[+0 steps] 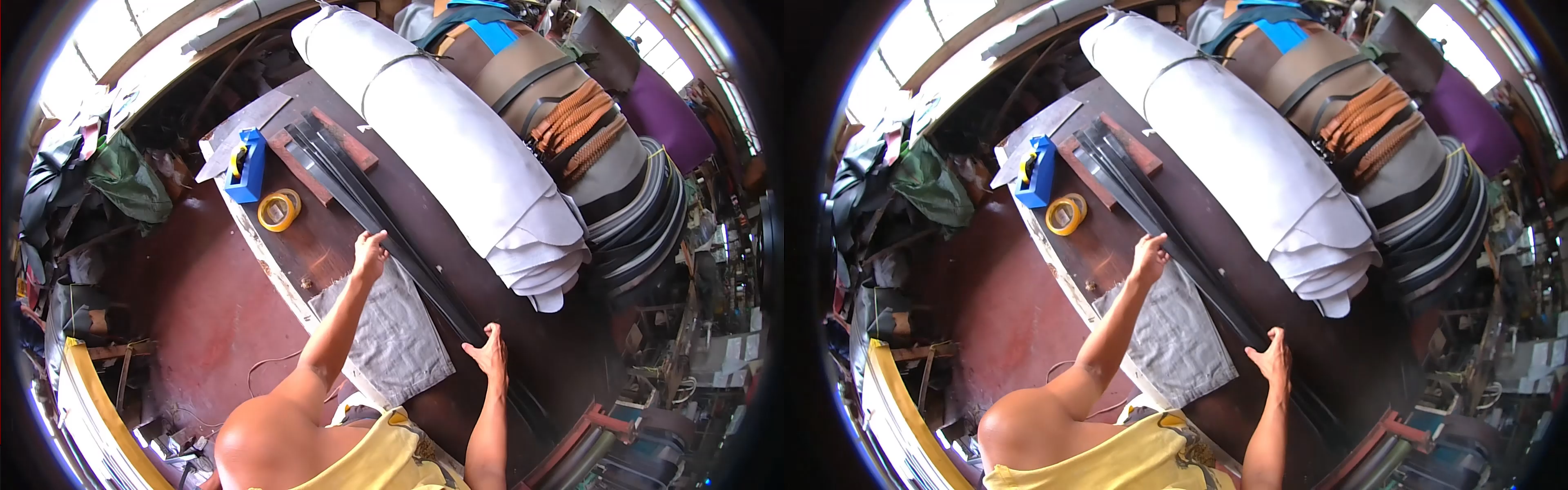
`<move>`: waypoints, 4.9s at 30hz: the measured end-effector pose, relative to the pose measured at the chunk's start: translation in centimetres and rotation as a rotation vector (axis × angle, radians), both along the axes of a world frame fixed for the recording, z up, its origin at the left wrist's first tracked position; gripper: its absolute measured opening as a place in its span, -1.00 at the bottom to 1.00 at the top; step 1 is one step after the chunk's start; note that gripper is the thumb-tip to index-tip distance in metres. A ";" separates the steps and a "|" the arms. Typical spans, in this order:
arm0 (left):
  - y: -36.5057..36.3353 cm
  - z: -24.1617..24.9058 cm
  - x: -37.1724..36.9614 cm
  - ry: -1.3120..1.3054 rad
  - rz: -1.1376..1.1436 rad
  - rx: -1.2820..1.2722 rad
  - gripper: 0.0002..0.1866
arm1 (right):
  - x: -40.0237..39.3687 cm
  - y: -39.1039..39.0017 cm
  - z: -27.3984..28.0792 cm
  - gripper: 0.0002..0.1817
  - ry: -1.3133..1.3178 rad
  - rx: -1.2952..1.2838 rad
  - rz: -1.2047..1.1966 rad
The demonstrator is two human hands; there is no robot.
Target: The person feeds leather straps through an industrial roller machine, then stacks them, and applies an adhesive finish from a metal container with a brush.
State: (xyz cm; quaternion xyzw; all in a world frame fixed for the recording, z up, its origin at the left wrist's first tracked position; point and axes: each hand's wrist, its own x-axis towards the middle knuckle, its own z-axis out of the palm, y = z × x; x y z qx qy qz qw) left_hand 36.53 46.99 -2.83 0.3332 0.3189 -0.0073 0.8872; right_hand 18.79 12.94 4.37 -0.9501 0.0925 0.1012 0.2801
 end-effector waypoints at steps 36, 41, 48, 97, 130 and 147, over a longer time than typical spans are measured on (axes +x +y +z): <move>-6.9 9.5 -3.9 -0.165 0.039 -0.742 -0.30 | -2.6 4.5 25.9 -0.35 0.301 0.808 0.064; -5.3 20.2 -5.0 -0.105 0.196 -0.668 -0.61 | -4.5 5.9 29.3 -0.36 0.211 0.882 0.077; -4.9 29.8 -3.9 -0.324 0.129 -0.691 -0.63 | -5.9 4.7 31.3 -0.35 0.155 0.915 0.060; -31.0 60.6 -39.0 -1.469 -1.380 -0.642 -0.50 | -70.9 8.7 4.1 -0.41 -0.713 1.043 -0.797; -81.8 28.1 -114.1 -0.399 -2.313 -0.916 -0.62 | -111.8 5.8 3.6 -0.65 0.121 0.562 -2.429; -94.1 29.6 -133.3 -0.485 -2.153 -0.806 -0.49 | -136.4 -1.1 7.9 -0.75 0.535 -0.382 -2.318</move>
